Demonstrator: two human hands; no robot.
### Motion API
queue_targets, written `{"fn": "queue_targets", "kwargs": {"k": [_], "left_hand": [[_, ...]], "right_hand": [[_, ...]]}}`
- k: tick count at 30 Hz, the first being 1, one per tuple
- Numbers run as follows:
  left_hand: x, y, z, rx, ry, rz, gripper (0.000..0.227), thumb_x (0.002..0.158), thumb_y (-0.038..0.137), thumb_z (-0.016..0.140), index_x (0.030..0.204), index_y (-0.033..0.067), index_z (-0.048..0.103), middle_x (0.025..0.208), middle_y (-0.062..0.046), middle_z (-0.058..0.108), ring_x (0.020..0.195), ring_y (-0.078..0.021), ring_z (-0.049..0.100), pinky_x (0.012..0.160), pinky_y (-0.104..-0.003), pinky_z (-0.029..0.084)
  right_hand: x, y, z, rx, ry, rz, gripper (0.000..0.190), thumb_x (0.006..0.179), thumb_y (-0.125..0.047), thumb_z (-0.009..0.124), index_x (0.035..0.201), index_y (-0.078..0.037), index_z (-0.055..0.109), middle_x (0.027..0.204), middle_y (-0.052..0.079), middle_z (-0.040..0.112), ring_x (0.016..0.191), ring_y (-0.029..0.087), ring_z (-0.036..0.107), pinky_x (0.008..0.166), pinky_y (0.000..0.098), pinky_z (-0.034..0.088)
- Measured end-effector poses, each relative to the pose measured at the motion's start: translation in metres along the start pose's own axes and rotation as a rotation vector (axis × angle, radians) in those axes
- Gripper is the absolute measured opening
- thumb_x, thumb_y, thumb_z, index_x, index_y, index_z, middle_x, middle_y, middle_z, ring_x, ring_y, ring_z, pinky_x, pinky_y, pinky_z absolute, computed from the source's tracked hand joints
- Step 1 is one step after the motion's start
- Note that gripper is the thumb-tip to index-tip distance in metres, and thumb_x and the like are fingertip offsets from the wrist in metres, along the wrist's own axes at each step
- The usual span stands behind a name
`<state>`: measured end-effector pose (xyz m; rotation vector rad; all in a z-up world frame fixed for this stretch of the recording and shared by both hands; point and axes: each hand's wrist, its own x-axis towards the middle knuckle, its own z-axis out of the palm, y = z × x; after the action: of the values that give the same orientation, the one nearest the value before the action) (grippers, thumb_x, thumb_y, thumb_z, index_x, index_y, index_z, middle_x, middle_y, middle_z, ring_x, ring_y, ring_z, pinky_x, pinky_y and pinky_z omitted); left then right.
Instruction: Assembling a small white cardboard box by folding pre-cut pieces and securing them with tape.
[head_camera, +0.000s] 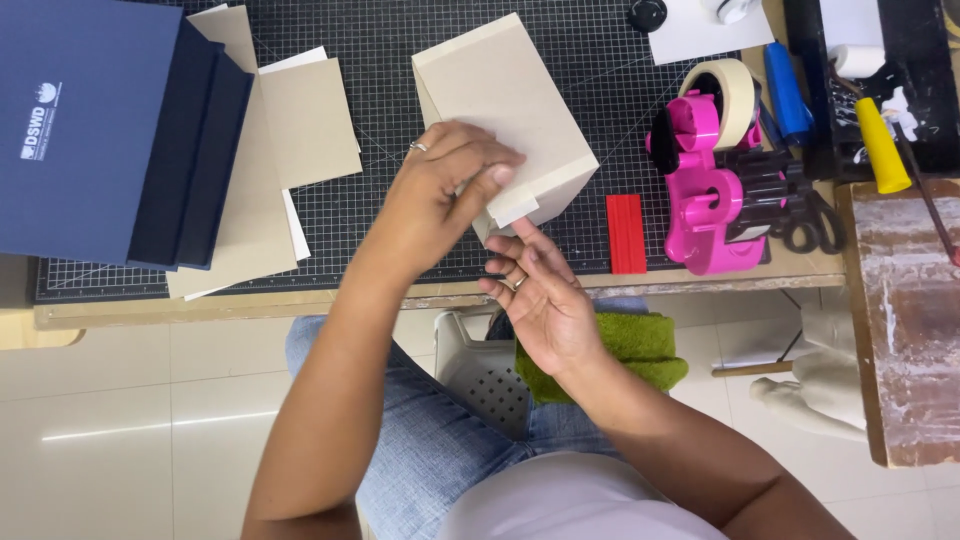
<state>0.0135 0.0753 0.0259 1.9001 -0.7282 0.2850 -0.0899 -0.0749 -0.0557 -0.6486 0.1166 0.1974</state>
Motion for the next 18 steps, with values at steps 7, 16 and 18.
{"fn": "queue_targets", "kwargs": {"k": [7, 16, 18], "left_hand": [[-0.006, -0.012, 0.020, 0.189, 0.102, 0.102, 0.016, 0.087, 0.027, 0.087, 0.095, 0.0152, 0.080, 0.098, -0.003, 0.070, 0.112, -0.0308, 0.062, 0.103, -0.049, 0.046], [-0.011, -0.011, 0.023, 0.460, 0.143, 0.313, 0.018, 0.095, 0.031, 0.081, 0.096, 0.0140, 0.079, 0.101, -0.002, 0.070, 0.113, -0.0276, 0.062, 0.110, -0.050, 0.043], [-0.014, -0.013, 0.025, 0.495, 0.168, 0.357, 0.019, 0.098, 0.032, 0.078, 0.100, 0.0135, 0.078, 0.104, -0.002, 0.071, 0.114, -0.0281, 0.062, 0.112, -0.053, 0.041]], "right_hand": [[-0.001, 0.000, -0.007, -0.008, -0.029, -0.018, 0.049, 0.104, -0.014, 0.052, 0.153, -0.013, 0.048, 0.131, 0.014, 0.065, 0.110, 0.022, 0.063, 0.100, 0.0423, 0.052], [0.000, -0.038, -0.042, -0.892, 0.018, -0.394, 0.046, 0.103, -0.006, 0.054, 0.148, -0.007, 0.053, 0.110, 0.017, 0.066, 0.095, 0.022, 0.060, 0.090, 0.0400, 0.055], [0.008, -0.052, -0.090, -1.500, 0.221, -0.769, 0.038, 0.101, -0.013, 0.070, 0.138, -0.014, 0.067, 0.110, 0.011, 0.065, 0.107, 0.028, 0.058, 0.096, 0.0439, 0.046]]}}
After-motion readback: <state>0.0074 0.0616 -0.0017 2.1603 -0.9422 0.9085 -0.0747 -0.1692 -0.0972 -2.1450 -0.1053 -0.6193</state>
